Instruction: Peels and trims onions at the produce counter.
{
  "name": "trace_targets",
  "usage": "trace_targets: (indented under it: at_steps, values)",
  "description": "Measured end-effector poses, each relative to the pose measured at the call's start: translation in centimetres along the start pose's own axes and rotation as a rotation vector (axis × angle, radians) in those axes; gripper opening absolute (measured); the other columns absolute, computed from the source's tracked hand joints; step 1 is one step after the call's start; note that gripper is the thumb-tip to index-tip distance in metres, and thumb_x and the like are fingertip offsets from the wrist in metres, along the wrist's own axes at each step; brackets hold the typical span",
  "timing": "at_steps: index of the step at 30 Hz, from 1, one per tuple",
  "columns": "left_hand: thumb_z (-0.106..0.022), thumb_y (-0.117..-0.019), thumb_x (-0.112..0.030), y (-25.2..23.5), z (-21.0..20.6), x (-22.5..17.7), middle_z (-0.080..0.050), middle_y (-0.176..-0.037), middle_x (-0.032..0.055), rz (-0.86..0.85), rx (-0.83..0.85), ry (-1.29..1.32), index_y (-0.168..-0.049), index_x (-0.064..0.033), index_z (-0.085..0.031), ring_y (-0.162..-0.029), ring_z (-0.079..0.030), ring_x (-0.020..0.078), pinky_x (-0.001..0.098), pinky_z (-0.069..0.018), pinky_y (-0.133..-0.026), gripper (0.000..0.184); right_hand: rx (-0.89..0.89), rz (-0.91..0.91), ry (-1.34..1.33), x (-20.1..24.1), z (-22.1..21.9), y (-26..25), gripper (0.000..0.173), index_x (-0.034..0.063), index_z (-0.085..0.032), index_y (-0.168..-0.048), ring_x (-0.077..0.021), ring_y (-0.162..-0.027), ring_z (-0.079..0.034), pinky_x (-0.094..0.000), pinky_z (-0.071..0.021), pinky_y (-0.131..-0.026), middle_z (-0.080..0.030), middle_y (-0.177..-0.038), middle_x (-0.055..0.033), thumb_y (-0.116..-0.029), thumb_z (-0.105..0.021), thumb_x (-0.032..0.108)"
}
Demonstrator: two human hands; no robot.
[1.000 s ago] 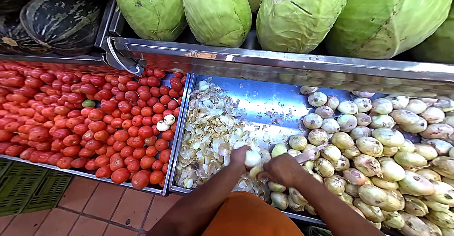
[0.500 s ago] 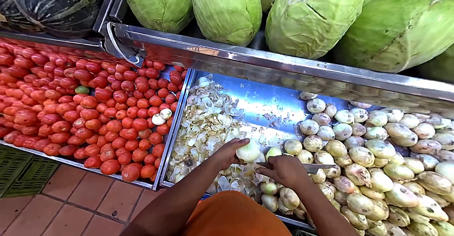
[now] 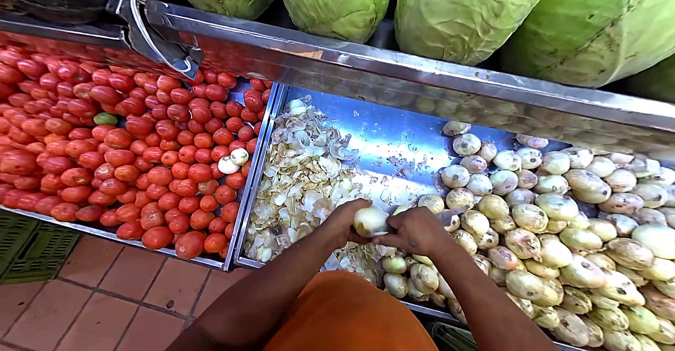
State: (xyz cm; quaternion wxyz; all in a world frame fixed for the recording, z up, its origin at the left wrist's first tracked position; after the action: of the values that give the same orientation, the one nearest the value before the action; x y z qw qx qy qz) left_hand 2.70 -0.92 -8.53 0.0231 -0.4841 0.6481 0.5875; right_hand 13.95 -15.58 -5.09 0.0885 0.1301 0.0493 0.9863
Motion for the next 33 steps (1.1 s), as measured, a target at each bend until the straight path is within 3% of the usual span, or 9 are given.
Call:
trace_targets:
  at_steps: [5,8,11,15,18,22,26,30,33]
  values:
    - [-0.048,-0.1015,-0.055,-0.3,2.0,-3.2,-0.060,-0.129,0.0229,-0.043,-0.064,0.169,-0.143,-0.0107,-0.049,-0.101,-0.067,0.0365,0.0499,-0.0582,-0.083,0.061,0.170,-0.028,-0.086,3.1,-1.2,0.3,0.076,0.0051,-0.063,-0.082,-0.0334,-0.072,-0.068,-0.0561,-0.0522,-0.064,-0.064,-0.072,-0.0137,-0.0938,-0.044,0.078]
    - [-0.050,-0.1023,-0.052,0.1,2.6,-3.8,-0.062,-0.127,0.0205,-0.037,0.021,0.090,-0.140,-0.0097,-0.053,-0.106,-0.067,0.0343,0.0501,-0.0567,-0.088,0.057,0.055,-0.167,-0.206,1.6,0.5,0.4,0.066,0.0064,-0.069,-0.089,-0.0302,-0.074,-0.069,-0.0561,-0.0549,-0.069,-0.067,-0.076,-0.0108,-0.0885,-0.062,0.072]
    - [-0.052,-0.1020,-0.049,0.6,2.3,-3.5,-0.065,-0.123,0.0175,-0.050,0.085,0.005,-0.135,-0.0096,-0.058,-0.103,-0.067,0.0312,0.0483,-0.0570,-0.084,0.052,-0.049,-0.238,-0.211,0.0,2.7,0.2,0.068,0.0094,-0.069,-0.087,-0.0257,-0.068,-0.065,-0.0530,-0.0542,-0.065,-0.064,-0.070,-0.0064,-0.0812,-0.066,0.077]
    - [-0.053,-0.1019,-0.048,1.3,1.4,-3.1,-0.069,-0.113,0.0141,-0.045,0.137,-0.076,-0.126,-0.0098,-0.064,-0.096,-0.069,0.0259,0.0424,-0.0578,-0.079,0.046,0.095,-0.255,-0.220,-1.0,3.6,-0.8,0.071,0.0139,-0.067,-0.088,-0.0221,-0.070,-0.063,-0.0493,-0.0529,-0.067,-0.061,-0.071,-0.0025,-0.0754,-0.066,0.084]
    - [-0.051,-0.1023,-0.049,1.4,1.1,-2.8,-0.070,-0.109,0.0151,-0.034,0.164,-0.073,-0.123,-0.0092,-0.065,-0.091,-0.070,0.0262,0.0415,-0.0585,-0.075,0.047,0.070,-0.231,-0.261,-0.9,3.0,-1.1,0.073,0.0152,-0.062,-0.075,-0.0190,-0.062,-0.058,-0.0466,-0.0492,-0.061,-0.055,-0.062,-0.0003,-0.0734,-0.062,0.088]
    - [-0.047,-0.1018,-0.048,1.7,0.7,-2.3,-0.070,-0.102,0.0176,0.013,0.115,0.050,-0.120,-0.0077,-0.064,-0.083,-0.070,0.0288,0.0434,-0.0586,-0.069,0.047,-0.140,-0.113,-0.176,-0.5,1.8,-1.0,0.079,0.0117,-0.058,-0.066,-0.0197,-0.054,-0.056,-0.0446,-0.0462,-0.054,-0.050,-0.054,-0.0022,-0.0851,-0.046,0.087]
    - [-0.046,-0.1021,-0.048,0.8,0.8,-1.5,-0.067,-0.112,0.0204,-0.002,0.004,0.300,-0.128,-0.0071,-0.059,-0.090,-0.069,0.0322,0.0461,-0.0585,-0.075,0.050,-0.262,0.003,-0.049,0.8,0.8,-0.4,0.075,0.0113,-0.057,-0.064,-0.0218,-0.050,-0.059,-0.0452,-0.0482,-0.048,-0.052,-0.052,-0.0042,-0.0936,-0.043,0.078]
    - [-0.045,-0.1023,-0.051,-0.1,2.4,-2.7,-0.061,-0.126,0.0210,-0.072,-0.060,0.454,-0.140,-0.0116,-0.050,-0.101,-0.067,0.0353,0.0491,-0.0581,-0.082,0.055,-0.060,0.084,-0.076,3.9,-0.6,0.3,0.078,0.0094,-0.060,-0.072,-0.0270,-0.056,-0.063,-0.0497,-0.0501,-0.052,-0.057,-0.059,-0.0085,-0.0934,-0.039,0.081]
    - [-0.043,-0.0989,-0.066,0.4,3.0,-3.5,-0.064,-0.122,0.0204,-0.052,0.000,0.309,-0.141,-0.0132,-0.051,-0.096,-0.068,0.0322,0.0446,-0.0575,-0.078,0.068,0.078,-0.118,-0.154,2.7,0.4,0.4,0.069,0.0053,-0.066,-0.089,-0.0324,-0.073,-0.069,-0.0558,-0.0541,-0.067,-0.066,-0.075,-0.0131,-0.0934,-0.053,0.073]
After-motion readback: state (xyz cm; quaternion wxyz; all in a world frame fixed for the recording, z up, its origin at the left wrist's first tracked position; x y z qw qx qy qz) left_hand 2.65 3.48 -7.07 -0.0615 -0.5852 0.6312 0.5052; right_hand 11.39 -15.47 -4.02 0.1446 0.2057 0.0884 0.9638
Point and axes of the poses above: each hand's wrist, its own y-axis away from the middle knuckle, its own z-axis out of the back of the hand, x = y × z, the point moved 3 cm from there along -y, towards the middle knuckle
